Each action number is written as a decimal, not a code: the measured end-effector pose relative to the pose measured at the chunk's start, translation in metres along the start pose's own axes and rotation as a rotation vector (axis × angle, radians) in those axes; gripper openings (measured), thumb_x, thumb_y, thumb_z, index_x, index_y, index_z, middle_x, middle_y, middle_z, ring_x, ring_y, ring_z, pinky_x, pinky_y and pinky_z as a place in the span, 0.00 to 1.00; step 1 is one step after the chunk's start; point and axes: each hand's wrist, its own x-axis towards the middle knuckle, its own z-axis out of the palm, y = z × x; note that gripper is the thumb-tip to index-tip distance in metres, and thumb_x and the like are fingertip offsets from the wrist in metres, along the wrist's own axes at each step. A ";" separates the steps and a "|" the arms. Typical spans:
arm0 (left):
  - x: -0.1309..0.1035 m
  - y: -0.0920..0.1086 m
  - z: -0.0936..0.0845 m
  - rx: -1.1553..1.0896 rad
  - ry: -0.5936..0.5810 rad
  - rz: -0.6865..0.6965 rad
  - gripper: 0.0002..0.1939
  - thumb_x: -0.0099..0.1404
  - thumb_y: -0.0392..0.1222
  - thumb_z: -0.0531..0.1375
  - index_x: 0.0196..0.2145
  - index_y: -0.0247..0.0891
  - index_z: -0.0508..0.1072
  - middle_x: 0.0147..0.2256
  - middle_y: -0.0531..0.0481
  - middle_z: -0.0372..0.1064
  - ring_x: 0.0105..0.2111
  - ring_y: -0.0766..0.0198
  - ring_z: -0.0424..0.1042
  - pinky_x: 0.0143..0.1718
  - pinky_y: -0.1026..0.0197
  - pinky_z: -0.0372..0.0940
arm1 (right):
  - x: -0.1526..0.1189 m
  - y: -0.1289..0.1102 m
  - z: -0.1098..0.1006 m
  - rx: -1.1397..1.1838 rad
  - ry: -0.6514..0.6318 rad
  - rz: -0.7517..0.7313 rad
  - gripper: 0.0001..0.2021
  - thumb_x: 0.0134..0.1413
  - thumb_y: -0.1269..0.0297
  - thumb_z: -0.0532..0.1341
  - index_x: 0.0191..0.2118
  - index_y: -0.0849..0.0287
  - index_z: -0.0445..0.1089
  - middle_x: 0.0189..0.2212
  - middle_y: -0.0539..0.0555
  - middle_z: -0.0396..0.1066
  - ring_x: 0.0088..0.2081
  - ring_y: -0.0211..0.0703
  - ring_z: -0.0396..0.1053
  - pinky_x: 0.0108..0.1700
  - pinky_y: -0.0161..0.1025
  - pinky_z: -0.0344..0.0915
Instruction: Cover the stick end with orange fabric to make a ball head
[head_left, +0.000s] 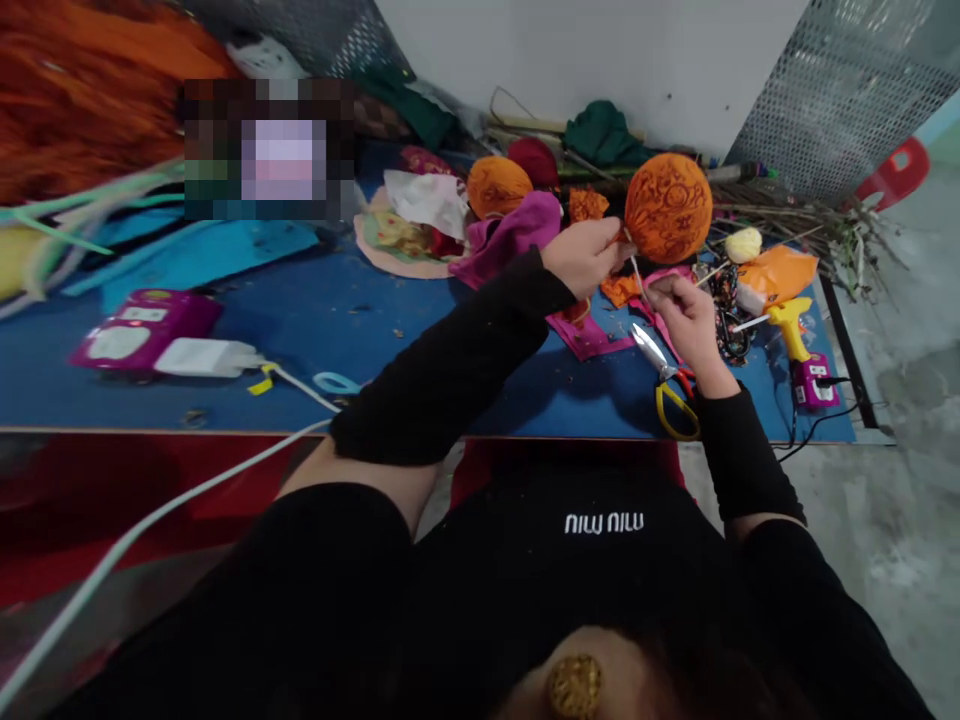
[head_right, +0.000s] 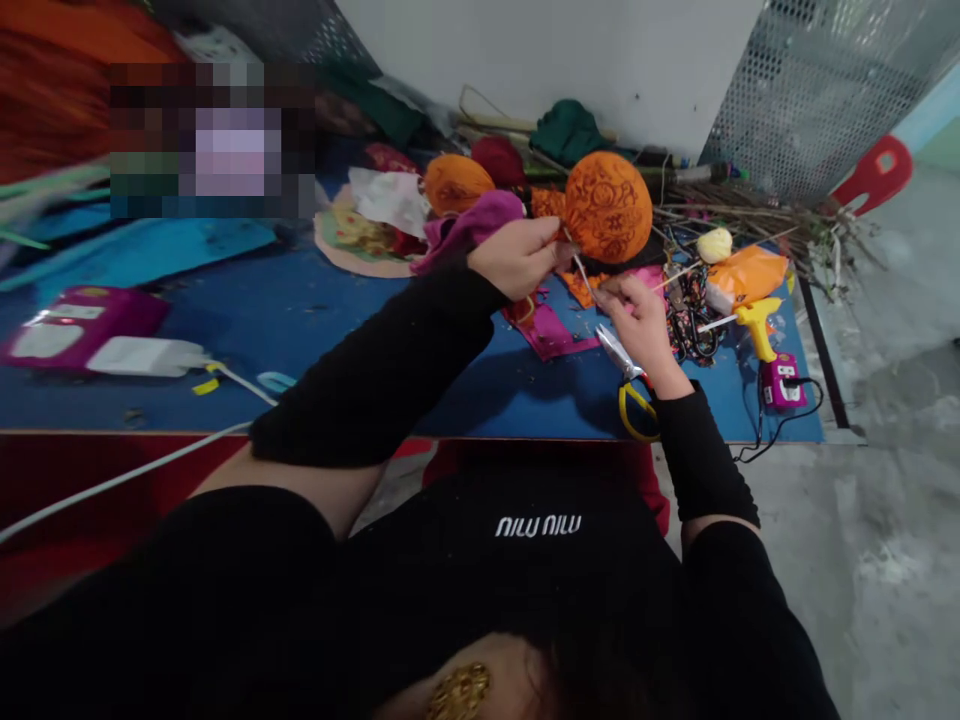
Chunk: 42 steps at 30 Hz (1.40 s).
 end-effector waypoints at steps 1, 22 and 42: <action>0.000 0.001 -0.002 0.103 0.011 0.004 0.15 0.73 0.40 0.56 0.28 0.43 0.58 0.22 0.54 0.59 0.26 0.61 0.66 0.31 0.60 0.59 | 0.000 -0.003 -0.004 -0.037 0.024 -0.039 0.11 0.62 0.56 0.63 0.30 0.55 0.72 0.33 0.54 0.74 0.40 0.46 0.70 0.49 0.45 0.70; -0.023 -0.041 -0.015 0.742 -0.041 -0.136 0.20 0.75 0.36 0.43 0.52 0.27 0.71 0.45 0.32 0.77 0.43 0.51 0.79 0.38 0.56 0.68 | 0.056 0.001 -0.027 -0.259 -0.032 -0.248 0.05 0.59 0.65 0.67 0.32 0.58 0.78 0.23 0.46 0.63 0.27 0.36 0.60 0.32 0.36 0.59; -0.030 -0.019 0.012 0.634 -0.264 -0.030 0.19 0.76 0.42 0.48 0.55 0.33 0.72 0.45 0.37 0.79 0.40 0.50 0.79 0.36 0.54 0.67 | 0.049 -0.021 -0.036 -0.391 0.128 -0.369 0.14 0.68 0.53 0.62 0.33 0.55 0.73 0.26 0.51 0.68 0.28 0.38 0.62 0.32 0.42 0.62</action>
